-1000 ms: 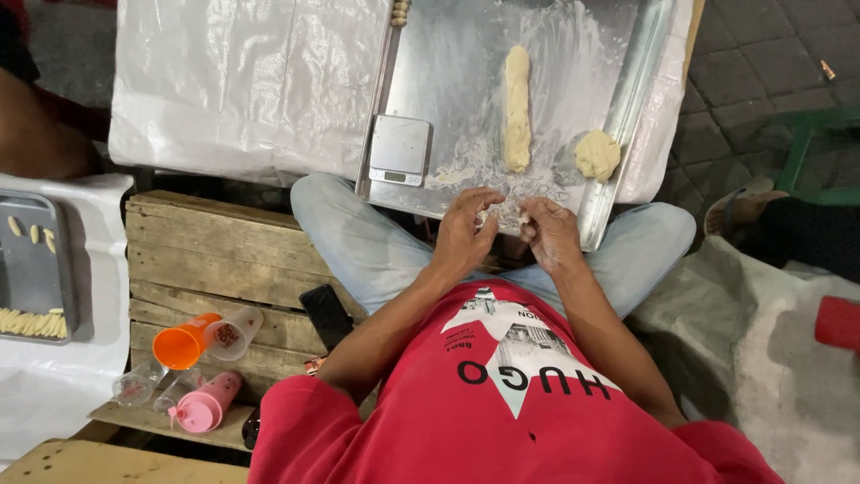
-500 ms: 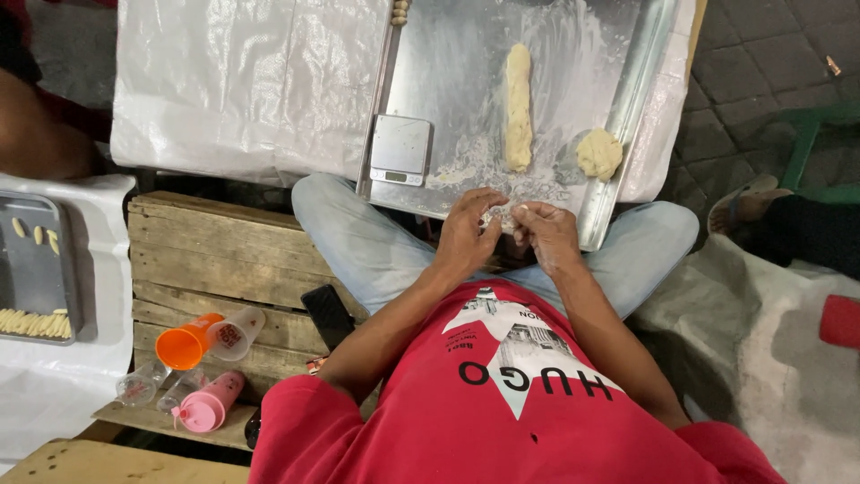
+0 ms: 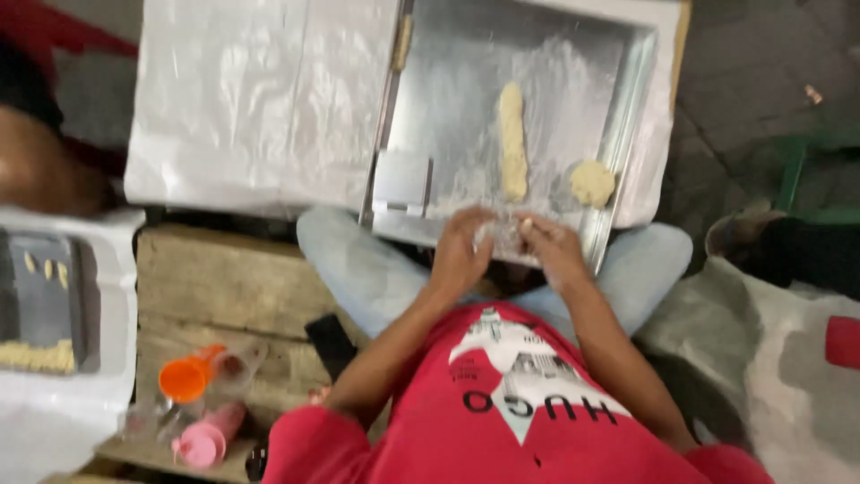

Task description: Rolling out dough, pinching off small pieces, and smoothing them onto a metal tray.

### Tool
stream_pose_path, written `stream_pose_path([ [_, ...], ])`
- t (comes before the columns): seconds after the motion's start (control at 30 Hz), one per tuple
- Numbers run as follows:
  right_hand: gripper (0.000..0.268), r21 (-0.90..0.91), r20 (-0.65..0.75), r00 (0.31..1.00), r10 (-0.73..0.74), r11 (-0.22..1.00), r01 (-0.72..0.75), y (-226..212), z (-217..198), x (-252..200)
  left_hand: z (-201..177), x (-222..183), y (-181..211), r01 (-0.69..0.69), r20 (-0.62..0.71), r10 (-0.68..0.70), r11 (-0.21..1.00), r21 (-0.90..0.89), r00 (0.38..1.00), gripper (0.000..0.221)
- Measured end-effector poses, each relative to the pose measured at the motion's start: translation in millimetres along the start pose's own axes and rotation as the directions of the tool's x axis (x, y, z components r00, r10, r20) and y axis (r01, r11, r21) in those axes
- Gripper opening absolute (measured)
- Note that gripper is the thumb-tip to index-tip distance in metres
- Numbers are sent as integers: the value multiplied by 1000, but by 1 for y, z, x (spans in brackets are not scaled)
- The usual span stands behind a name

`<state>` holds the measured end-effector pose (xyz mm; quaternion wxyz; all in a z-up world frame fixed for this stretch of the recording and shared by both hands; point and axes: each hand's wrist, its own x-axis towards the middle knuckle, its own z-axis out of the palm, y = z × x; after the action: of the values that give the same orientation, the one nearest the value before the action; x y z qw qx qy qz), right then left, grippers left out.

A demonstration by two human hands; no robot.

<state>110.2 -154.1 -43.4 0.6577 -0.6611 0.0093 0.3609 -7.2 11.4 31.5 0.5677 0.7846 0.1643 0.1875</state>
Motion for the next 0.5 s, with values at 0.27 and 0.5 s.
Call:
stream_pose_path([
  [0.27,34,110,32,999,24,994,-27,-4,-6,-4,-1,-11,-21,-59,13,59,998,13,998,34],
  [0.5,21,225,-49,997,56,973,-43,3,9,8,14,-13,-26,91,-42,-94,994,-58,995,36],
])
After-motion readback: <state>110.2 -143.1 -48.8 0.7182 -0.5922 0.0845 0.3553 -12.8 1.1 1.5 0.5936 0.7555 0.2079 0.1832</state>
